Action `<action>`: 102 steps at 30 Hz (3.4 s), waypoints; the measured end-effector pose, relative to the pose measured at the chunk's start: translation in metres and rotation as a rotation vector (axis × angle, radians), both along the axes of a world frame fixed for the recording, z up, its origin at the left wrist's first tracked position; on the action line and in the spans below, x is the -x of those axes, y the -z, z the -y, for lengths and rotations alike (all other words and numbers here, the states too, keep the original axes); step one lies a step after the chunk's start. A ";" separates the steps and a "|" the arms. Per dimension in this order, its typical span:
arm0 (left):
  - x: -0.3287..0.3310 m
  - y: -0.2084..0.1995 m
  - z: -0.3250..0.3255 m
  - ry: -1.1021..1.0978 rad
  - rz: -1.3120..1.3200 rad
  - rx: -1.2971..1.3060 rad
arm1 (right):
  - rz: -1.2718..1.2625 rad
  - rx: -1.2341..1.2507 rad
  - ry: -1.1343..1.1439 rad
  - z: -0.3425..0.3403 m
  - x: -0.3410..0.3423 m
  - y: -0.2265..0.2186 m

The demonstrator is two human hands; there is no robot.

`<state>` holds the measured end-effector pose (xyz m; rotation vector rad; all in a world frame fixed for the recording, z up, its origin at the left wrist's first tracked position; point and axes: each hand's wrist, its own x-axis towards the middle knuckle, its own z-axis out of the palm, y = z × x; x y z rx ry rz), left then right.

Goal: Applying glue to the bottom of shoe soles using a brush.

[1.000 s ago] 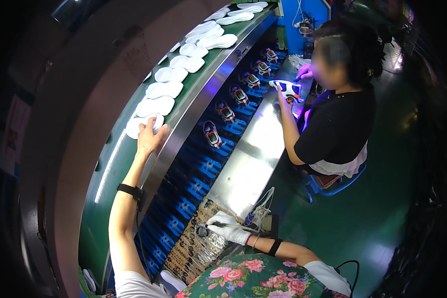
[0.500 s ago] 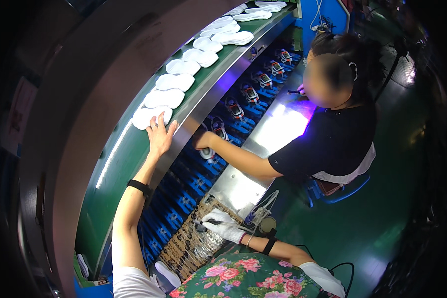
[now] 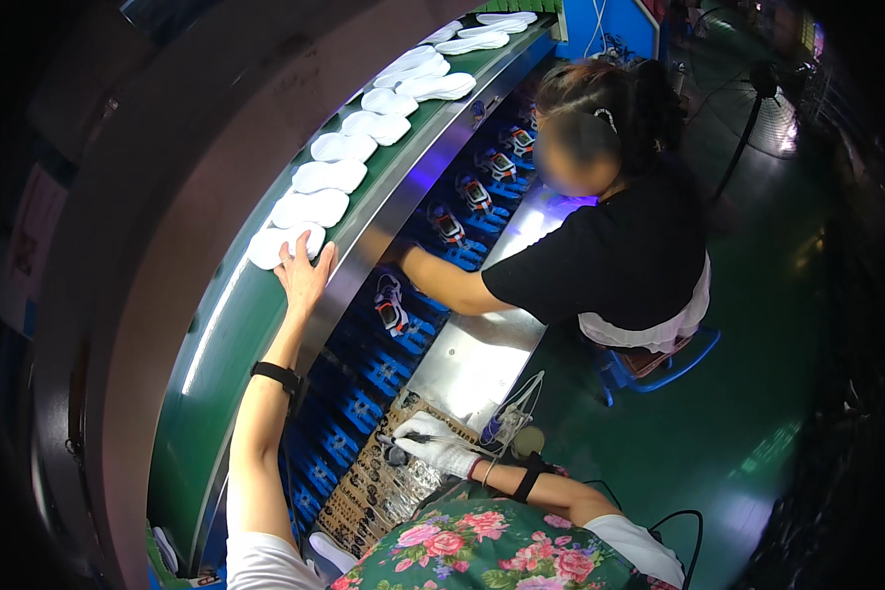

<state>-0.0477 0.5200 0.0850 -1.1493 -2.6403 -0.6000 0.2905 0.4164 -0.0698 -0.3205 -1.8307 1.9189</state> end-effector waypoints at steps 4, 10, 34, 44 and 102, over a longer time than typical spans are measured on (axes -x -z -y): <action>0.003 0.002 -0.001 -0.022 -0.026 0.016 | -0.002 -0.060 0.037 0.003 0.001 0.006; 0.003 0.000 -0.004 -0.014 -0.019 -0.020 | 0.038 -0.044 0.015 0.003 0.003 0.007; 0.006 -0.004 0.000 0.065 -0.091 0.028 | 0.083 -0.013 -0.035 -0.008 0.003 0.029; 0.009 0.000 0.002 0.048 -0.082 -0.004 | 0.042 0.018 -0.028 -0.006 0.003 0.033; -0.080 0.044 0.267 0.488 1.686 -1.274 | 0.118 -0.034 0.028 0.039 0.035 0.032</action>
